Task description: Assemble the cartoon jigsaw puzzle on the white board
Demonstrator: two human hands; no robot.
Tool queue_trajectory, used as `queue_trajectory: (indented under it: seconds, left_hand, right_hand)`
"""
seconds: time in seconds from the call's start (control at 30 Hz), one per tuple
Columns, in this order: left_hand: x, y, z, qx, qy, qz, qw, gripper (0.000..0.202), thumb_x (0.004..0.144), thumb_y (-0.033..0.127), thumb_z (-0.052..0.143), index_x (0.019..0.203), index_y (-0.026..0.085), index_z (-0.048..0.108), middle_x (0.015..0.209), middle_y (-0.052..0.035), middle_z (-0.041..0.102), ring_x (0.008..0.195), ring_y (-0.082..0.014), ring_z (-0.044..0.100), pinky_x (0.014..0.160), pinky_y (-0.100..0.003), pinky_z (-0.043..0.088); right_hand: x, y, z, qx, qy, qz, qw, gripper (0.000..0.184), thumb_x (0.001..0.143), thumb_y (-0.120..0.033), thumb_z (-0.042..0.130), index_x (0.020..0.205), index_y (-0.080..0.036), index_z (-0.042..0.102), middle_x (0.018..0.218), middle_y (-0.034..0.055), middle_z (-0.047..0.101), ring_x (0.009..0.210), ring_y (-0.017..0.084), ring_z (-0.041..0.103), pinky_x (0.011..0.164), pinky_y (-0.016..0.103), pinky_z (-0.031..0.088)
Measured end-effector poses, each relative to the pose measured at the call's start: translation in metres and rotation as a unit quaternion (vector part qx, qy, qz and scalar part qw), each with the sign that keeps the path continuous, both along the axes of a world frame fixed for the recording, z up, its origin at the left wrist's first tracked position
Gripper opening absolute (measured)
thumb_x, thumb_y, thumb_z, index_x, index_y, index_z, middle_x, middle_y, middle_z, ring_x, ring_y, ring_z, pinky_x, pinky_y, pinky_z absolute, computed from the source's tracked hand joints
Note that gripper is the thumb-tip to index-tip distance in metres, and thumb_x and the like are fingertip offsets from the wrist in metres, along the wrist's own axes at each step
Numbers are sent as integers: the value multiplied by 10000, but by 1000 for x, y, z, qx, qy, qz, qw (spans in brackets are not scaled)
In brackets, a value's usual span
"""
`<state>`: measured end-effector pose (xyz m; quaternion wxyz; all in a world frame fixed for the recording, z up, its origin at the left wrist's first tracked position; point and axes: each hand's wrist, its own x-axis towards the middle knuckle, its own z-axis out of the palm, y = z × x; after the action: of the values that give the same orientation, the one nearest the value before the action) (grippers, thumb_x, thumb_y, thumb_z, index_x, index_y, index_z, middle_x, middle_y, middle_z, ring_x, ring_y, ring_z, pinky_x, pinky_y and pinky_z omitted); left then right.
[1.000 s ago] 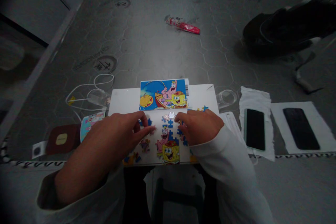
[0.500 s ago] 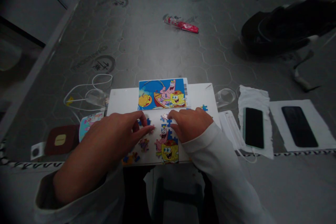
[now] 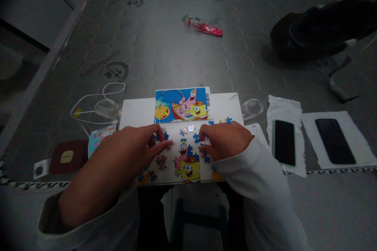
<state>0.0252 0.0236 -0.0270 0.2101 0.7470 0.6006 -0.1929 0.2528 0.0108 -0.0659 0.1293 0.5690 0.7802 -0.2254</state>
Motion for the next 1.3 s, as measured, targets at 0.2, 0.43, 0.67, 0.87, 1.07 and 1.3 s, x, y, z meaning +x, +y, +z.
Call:
queue_trajectory:
  seconds: [0.2,0.43,0.67,0.87,1.07,1.3]
  left_hand:
    - [0,-1,0,12,6,-7,1000,249,999,494,580,1017,274,694,914,-48,751,738,-260,662,573,-318,282]
    - [-1,-3,1,23,4,-8,1000,247,1005,486,578,1019,268,693,913,-45,748,750,-266,671,577,-323,288]
    - [-1,-3,1,20,1,-5,1000,233,999,478,582,1013,273,695,896,-41,745,752,-274,672,582,-329,295]
    - [-5,0,3,42,5,33,999,229,984,491,600,998,285,700,912,-42,750,786,-286,681,594,-338,294]
    - [-12,3,4,83,1,117,990,178,980,439,637,1062,308,725,956,-29,762,842,-262,701,623,-335,343]
    - [-15,3,1,94,-21,115,989,165,958,442,664,1058,328,730,962,-19,762,865,-275,712,642,-351,368]
  right_hand:
    - [3,-1,-4,-17,14,-8,1000,172,780,-302,764,925,-305,672,699,-30,710,613,195,656,536,321,367]
    - [20,-1,-2,-12,-17,-66,998,174,803,-355,747,955,-288,693,739,-15,711,587,162,608,538,295,357]
    - [7,1,1,-25,-18,-44,999,139,844,-355,704,947,-263,690,747,-7,713,612,159,597,559,293,319]
    - [12,1,-4,-15,-10,-64,998,146,849,-350,710,973,-274,703,721,-12,704,566,140,586,554,291,320]
    - [14,2,-8,-1,-1,-32,999,188,904,-447,618,962,-296,713,713,-6,712,540,146,583,557,301,284]
    - [9,-2,-20,130,22,28,991,324,980,-506,478,1059,-279,696,740,26,735,590,191,623,586,328,268]
